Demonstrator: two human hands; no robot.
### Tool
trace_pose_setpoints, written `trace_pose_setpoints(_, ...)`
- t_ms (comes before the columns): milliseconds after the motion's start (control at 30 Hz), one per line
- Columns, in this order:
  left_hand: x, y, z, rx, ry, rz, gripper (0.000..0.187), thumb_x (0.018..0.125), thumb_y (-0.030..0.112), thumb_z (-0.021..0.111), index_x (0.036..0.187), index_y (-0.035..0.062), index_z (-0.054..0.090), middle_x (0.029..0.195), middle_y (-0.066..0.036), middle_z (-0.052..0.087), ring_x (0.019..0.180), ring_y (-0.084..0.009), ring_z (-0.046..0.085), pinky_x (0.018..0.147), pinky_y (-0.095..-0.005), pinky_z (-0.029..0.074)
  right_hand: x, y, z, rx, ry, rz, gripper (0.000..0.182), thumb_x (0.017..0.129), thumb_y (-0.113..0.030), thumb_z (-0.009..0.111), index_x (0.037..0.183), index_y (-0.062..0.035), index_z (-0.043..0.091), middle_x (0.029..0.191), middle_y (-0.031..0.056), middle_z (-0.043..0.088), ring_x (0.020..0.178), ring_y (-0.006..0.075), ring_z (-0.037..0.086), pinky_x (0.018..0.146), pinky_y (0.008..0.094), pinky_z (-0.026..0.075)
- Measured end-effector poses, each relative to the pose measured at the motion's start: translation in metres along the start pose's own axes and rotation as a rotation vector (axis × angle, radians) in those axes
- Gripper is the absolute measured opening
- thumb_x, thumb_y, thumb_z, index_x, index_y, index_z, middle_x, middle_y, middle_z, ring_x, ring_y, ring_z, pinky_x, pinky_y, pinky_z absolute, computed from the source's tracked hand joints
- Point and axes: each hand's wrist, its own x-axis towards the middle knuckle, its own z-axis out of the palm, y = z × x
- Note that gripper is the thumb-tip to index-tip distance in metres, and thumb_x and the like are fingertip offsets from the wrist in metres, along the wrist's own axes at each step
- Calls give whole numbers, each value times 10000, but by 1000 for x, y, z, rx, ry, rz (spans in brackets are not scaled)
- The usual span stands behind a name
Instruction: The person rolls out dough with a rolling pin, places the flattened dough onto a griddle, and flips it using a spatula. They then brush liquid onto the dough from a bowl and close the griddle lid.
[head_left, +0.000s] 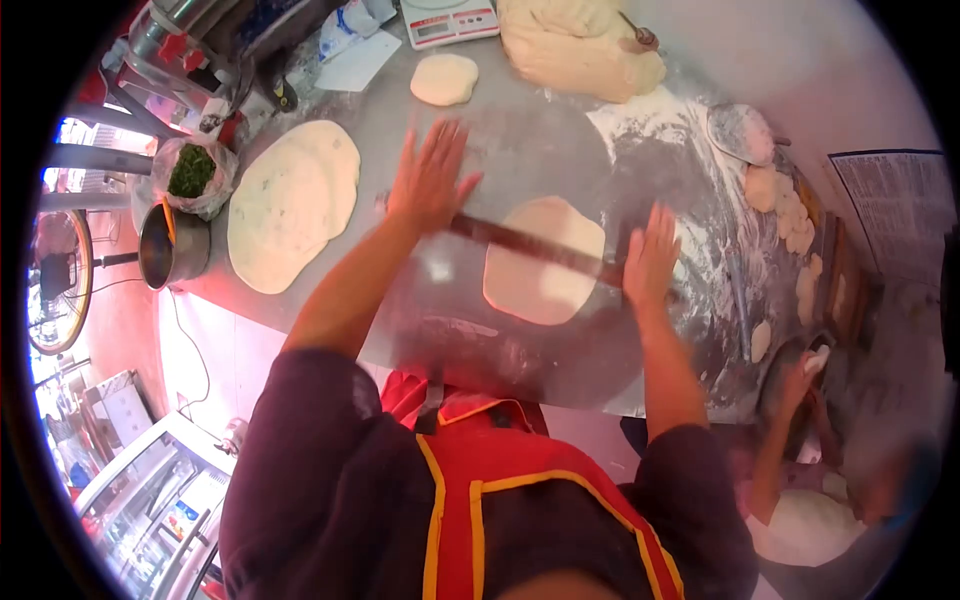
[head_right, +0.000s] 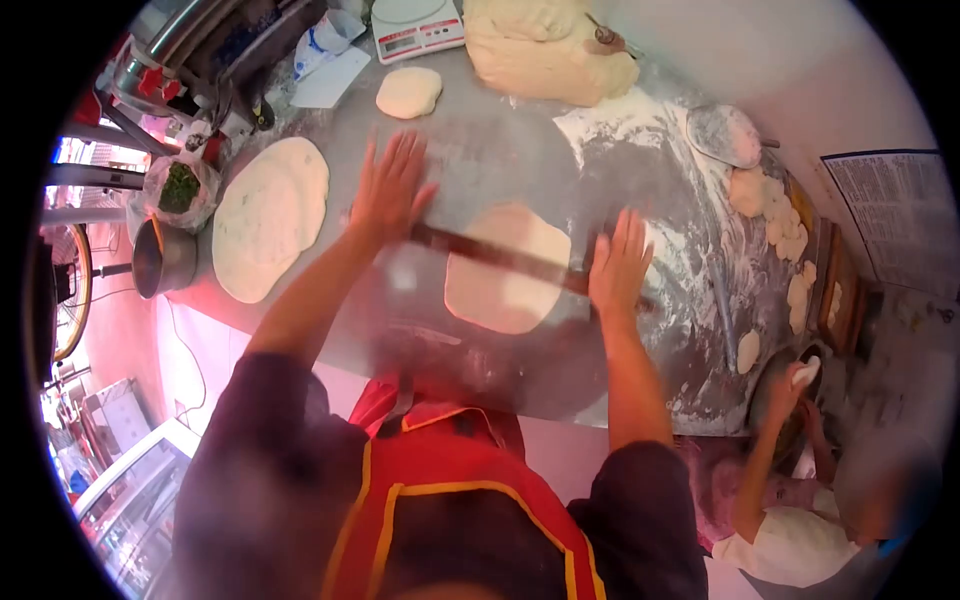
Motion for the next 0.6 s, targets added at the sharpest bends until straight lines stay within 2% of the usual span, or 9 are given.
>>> trace_pose_setpoints(67,-67,6,-10,-179,-156,-10,710,918,495,488,1416,3,372,1486,-141,370,1411,-272,278,1154,-513,159,-77,-9,-11,19,-56,-49,578,959,-282,480,1460,-51,308,1496,176,328,1392,352,286,1117,549,210)
trace_pose_setpoints(100,-105,6,-9,-364,-150,-22,755,828,472,617,1405,32,403,1462,-157,400,1378,-319,333,1141,-519,179,-110,-17,-19,53,-38,-109,580,941,-260,516,1451,-57,330,1471,177,369,1371,352,324,1109,543,231)
trace_pose_setpoints(167,-165,11,-24,-401,-30,66,644,739,343,717,1274,49,516,1267,-146,545,1208,-325,493,1032,-501,338,-164,-37,-50,118,-79,-140,555,866,-176,611,1379,-65,429,1351,155,493,1274,332,436,1094,527,263)
trace_pose_setpoints(267,-185,2,-31,-449,-100,48,454,682,212,738,1091,89,585,1040,-113,597,1008,-308,565,890,-457,421,-151,-19,-53,145,-414,-135,534,794,-87,660,1301,-76,493,1240,125,557,1190,316,491,1086,518,277)
trace_pose_setpoints(367,-194,-4,-65,-462,-263,-188,326,695,175,714,986,99,588,939,-97,609,923,-299,589,824,-430,445,-79,-46,-72,151,-145,-380,471,761,-41,672,1211,-74,534,1161,111,576,1116,332,508,1030,526,320)
trace_pose_setpoints(433,-230,-5,-72,-480,-157,-374,307,725,189,708,993,102,587,942,-97,609,907,-305,588,810,-438,447,-39,-83,-80,166,189,-272,457,766,-75,675,1205,-79,547,1145,136,579,1129,336,501,1002,515,330)
trace_pose_setpoints(500,-249,-12,-72,-449,-157,-580,299,750,193,705,1004,96,581,950,-99,609,911,-315,582,809,-445,444,-12,-82,-36,342,245,-5,493,701,-154,761,1150,-73,574,1091,143,602,1051,344,534,976,483,383)
trace_pose_setpoints(567,-256,-16,-66,-372,-273,-807,302,771,187,704,1022,81,573,963,-102,610,937,-328,570,821,-449,436,6,-85,2,483,-241,223,487,634,-223,800,1043,-45,606,995,172,624,977,365,566,896,452,445)
trace_pose_setpoints(600,-260,-19,-59,-320,-198,-757,322,775,185,706,1042,72,566,987,-107,605,952,-333,561,834,-452,430,7,-87,18,492,-208,87,449,625,-242,801,983,-45,613,953,175,625,946,366,577,846,456,456)
